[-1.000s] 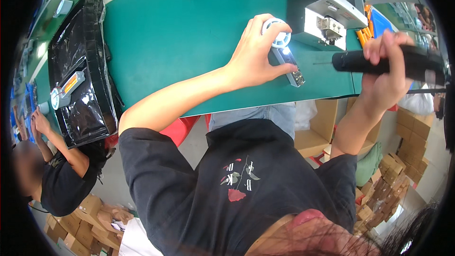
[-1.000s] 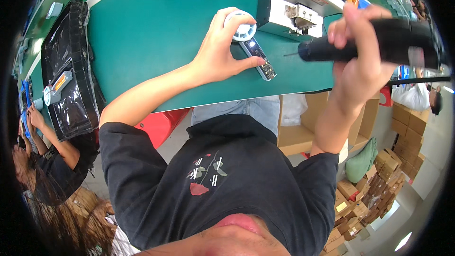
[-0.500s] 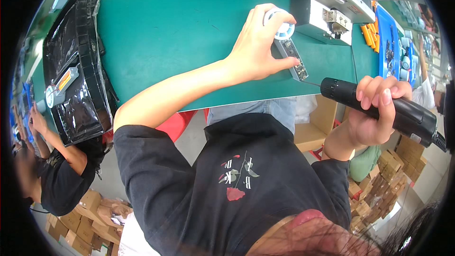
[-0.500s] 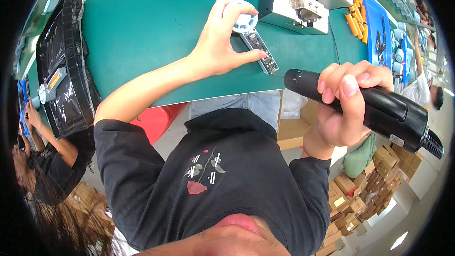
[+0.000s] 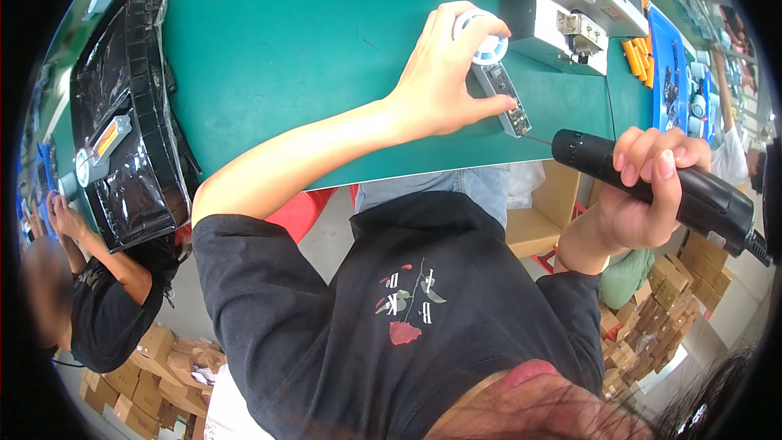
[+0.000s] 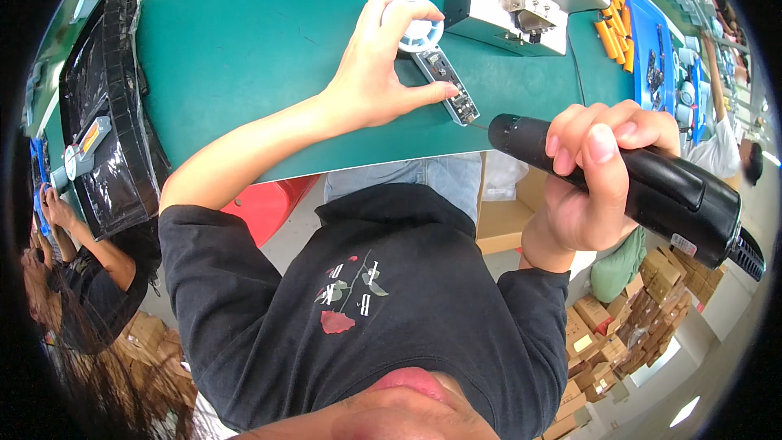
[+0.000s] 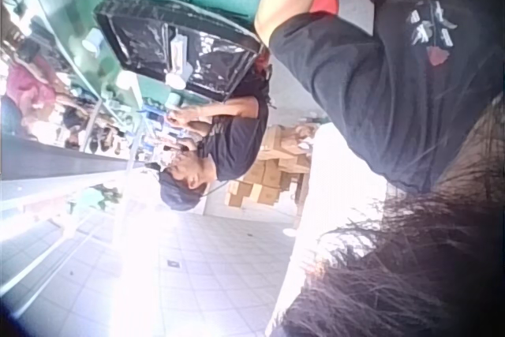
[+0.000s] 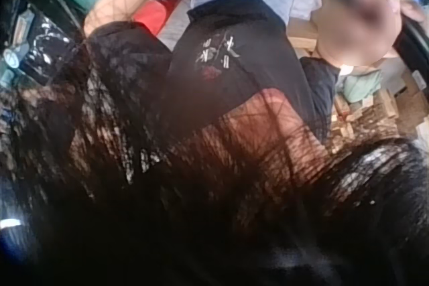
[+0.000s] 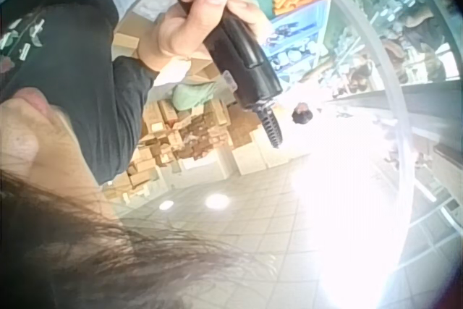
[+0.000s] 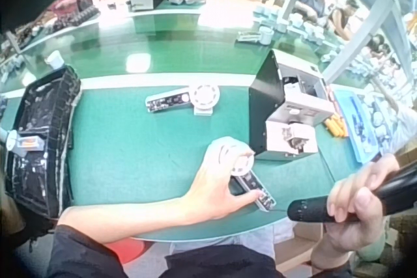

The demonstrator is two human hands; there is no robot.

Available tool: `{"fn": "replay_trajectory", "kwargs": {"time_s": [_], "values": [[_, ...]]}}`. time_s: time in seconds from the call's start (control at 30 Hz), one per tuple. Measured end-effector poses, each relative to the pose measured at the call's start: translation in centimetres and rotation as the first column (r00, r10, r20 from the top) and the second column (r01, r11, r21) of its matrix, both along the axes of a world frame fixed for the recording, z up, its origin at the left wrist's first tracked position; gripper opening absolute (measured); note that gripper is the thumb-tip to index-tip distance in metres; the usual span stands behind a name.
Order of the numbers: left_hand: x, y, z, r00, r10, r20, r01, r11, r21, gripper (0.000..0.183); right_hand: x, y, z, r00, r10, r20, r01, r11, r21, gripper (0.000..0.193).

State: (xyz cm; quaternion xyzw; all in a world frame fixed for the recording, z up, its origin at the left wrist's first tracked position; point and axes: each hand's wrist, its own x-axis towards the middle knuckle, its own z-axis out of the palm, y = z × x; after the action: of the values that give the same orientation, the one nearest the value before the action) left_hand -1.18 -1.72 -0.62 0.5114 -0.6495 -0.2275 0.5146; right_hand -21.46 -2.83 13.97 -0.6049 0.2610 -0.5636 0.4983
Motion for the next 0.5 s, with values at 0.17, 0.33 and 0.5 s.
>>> {"fn": "replay_trajectory", "kwargs": {"time_s": [0.17,0.33,0.5], "values": [[0.0,-0.1,0.1,1.0,0.001,0.013,-0.001,1.0,-0.005,0.074,-0.1,-0.2,-0.1,1.0,0.013,-0.009,-0.013,1.0,-0.009,0.019],[0.0,-0.1,-0.2,1.0,-0.007,-0.016,0.007,1.0,0.01,0.073,0.4,0.4,-0.3,0.999,0.003,-0.04,-0.003,1.0,-0.019,0.024],[0.1,-0.1,-0.2,1.0,-0.011,-0.026,0.012,1.0,0.015,0.075,1.1,0.8,-0.9,0.998,-0.006,-0.06,0.005,1.0,-0.027,0.035]]}}
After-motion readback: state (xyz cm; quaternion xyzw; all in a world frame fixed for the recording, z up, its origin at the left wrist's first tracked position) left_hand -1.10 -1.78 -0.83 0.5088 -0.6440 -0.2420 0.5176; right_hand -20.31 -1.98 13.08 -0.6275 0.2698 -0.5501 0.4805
